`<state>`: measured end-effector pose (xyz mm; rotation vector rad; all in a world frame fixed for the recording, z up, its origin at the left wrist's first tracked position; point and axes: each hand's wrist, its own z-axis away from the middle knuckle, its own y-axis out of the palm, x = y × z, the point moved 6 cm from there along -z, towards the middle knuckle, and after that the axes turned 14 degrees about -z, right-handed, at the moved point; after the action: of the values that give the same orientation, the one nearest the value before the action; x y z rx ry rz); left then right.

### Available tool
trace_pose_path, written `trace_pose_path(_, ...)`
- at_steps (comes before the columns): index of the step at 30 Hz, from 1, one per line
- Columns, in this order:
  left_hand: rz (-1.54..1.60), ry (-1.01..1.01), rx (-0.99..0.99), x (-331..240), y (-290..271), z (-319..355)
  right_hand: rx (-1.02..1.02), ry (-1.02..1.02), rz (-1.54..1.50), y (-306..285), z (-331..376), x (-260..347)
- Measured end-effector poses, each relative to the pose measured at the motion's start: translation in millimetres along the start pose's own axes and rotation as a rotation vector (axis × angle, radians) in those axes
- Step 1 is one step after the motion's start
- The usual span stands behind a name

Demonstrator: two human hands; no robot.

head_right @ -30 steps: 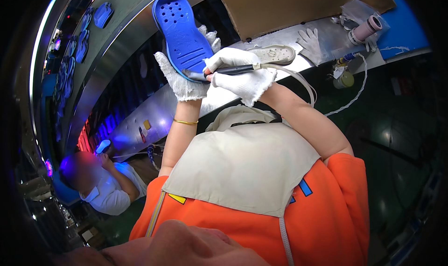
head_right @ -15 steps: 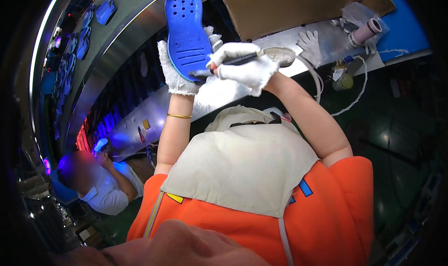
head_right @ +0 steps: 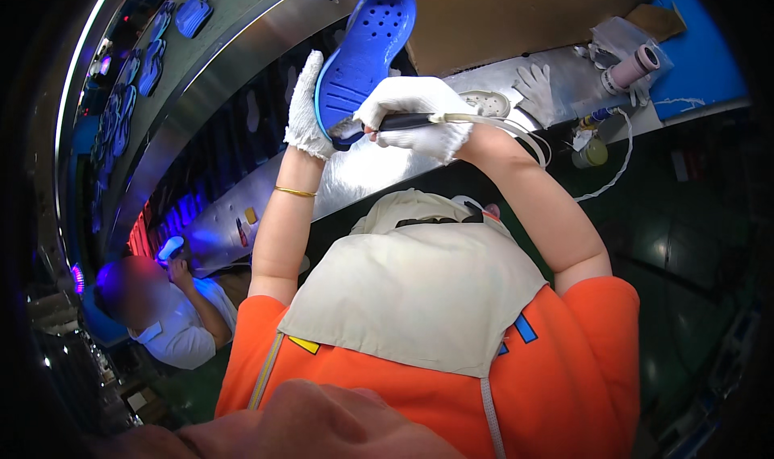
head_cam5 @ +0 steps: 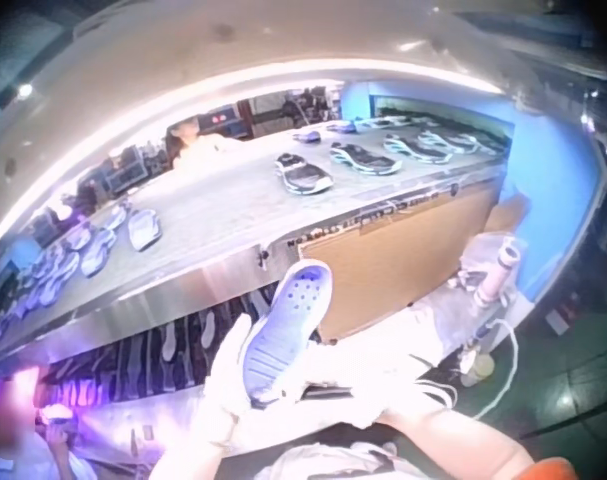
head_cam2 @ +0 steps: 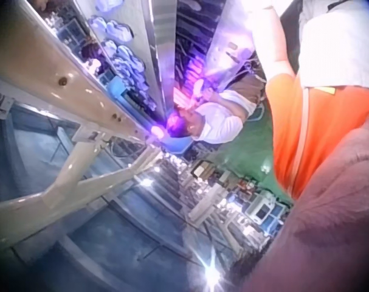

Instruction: The person uses a handheld cutting tool to trim excess material from the edges of blue slip-on shoes on a factory line. They handle each shoe one at a time, rotate it to access different edges, and place the finished shoe on the conveyor.

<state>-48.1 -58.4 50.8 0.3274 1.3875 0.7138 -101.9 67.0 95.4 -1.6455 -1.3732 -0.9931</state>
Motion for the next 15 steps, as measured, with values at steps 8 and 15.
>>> trace_pose_path(8,-0.366,-0.282,-0.165,13,-10,2,0.205,0.485,0.060,-17,-1,-13)
trace_pose_path(15,-0.438,-0.398,-0.033,19,1,-6,0.087,0.422,0.318,-32,9,-14)
